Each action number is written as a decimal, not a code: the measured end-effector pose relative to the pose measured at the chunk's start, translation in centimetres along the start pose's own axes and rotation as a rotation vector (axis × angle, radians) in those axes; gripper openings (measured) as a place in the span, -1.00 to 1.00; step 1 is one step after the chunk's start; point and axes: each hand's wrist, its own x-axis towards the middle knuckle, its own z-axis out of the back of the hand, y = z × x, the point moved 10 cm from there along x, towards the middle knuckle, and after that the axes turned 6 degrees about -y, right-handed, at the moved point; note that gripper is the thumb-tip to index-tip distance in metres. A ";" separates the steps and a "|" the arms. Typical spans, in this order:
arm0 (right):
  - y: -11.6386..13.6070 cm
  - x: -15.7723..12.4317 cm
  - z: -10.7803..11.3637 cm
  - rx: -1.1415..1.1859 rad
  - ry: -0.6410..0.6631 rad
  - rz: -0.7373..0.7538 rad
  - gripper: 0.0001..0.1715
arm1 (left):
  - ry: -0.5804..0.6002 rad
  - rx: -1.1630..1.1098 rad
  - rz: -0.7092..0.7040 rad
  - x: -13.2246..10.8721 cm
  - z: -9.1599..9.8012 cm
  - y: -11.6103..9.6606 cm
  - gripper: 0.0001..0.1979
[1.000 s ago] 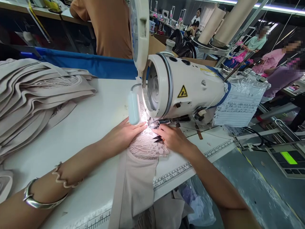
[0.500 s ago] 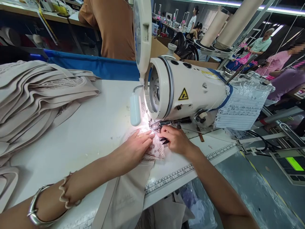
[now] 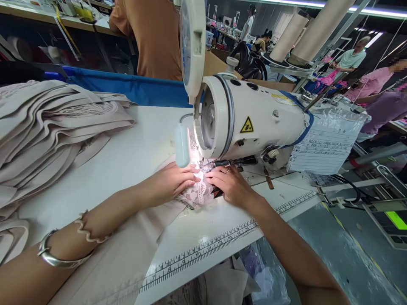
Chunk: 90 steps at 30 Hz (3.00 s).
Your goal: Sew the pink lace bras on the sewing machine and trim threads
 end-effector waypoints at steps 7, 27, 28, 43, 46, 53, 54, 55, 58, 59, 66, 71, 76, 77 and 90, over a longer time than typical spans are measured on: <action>0.6 0.1 0.6 0.021 -0.044 0.039 -0.56 | -0.082 0.054 -0.100 -0.1 0.0 -2.1 -0.74; 0.8 0.2 0.8 0.040 -0.051 0.028 -0.51 | -0.092 0.108 -0.156 0.0 0.0 -3.2 -0.71; 0.8 0.2 0.8 0.042 -0.054 0.031 -0.52 | -0.091 0.103 -0.161 -0.1 0.0 -3.3 -0.70; 0.8 0.3 1.0 0.024 -0.075 0.035 -0.53 | -0.088 0.279 -0.142 -0.2 -0.4 -3.7 -0.66; 1.0 0.4 1.2 0.012 -0.094 0.057 -0.57 | -0.107 0.304 -0.141 -0.2 -0.2 -3.8 -0.73; 0.8 0.2 0.9 -0.006 -0.064 0.048 -0.62 | -0.107 0.420 -0.070 -0.2 -0.2 -3.2 -0.76; 0.7 0.2 0.8 -0.003 -0.059 0.043 -0.64 | -0.108 0.424 -0.063 -0.2 -0.2 -3.2 -0.75; 0.7 0.2 0.7 0.000 -0.056 0.037 -0.64 | -0.107 0.418 -0.067 -0.2 -0.3 -3.2 -0.75; 0.5 0.1 0.8 0.011 -0.081 0.027 -0.67 | -0.092 0.341 -0.139 -0.3 -1.0 -4.2 -0.71; 0.5 0.1 1.0 0.015 -0.098 0.028 -0.69 | -0.088 0.310 -0.170 -0.4 -1.2 -4.6 -0.69; 0.5 0.1 1.6 0.035 -0.117 0.027 -0.67 | -0.032 0.351 -0.112 -0.5 -1.9 -4.9 -0.53; 0.4 0.0 1.7 0.048 -0.128 0.029 -0.62 | -0.071 0.380 -0.103 -0.3 -1.3 -4.7 -0.53; 0.0 0.0 1.6 0.081 -0.139 0.005 -0.62 | -0.070 0.346 -0.065 -0.1 -1.0 -3.4 -0.52; -0.1 0.0 1.6 0.081 -0.138 -0.002 -0.61 | -0.071 0.333 -0.061 0.0 -0.9 -3.0 -0.51; -0.8 -0.2 1.1 0.097 -0.100 -0.074 -0.58 | -0.048 0.177 0.021 0.2 0.2 0.4 -0.52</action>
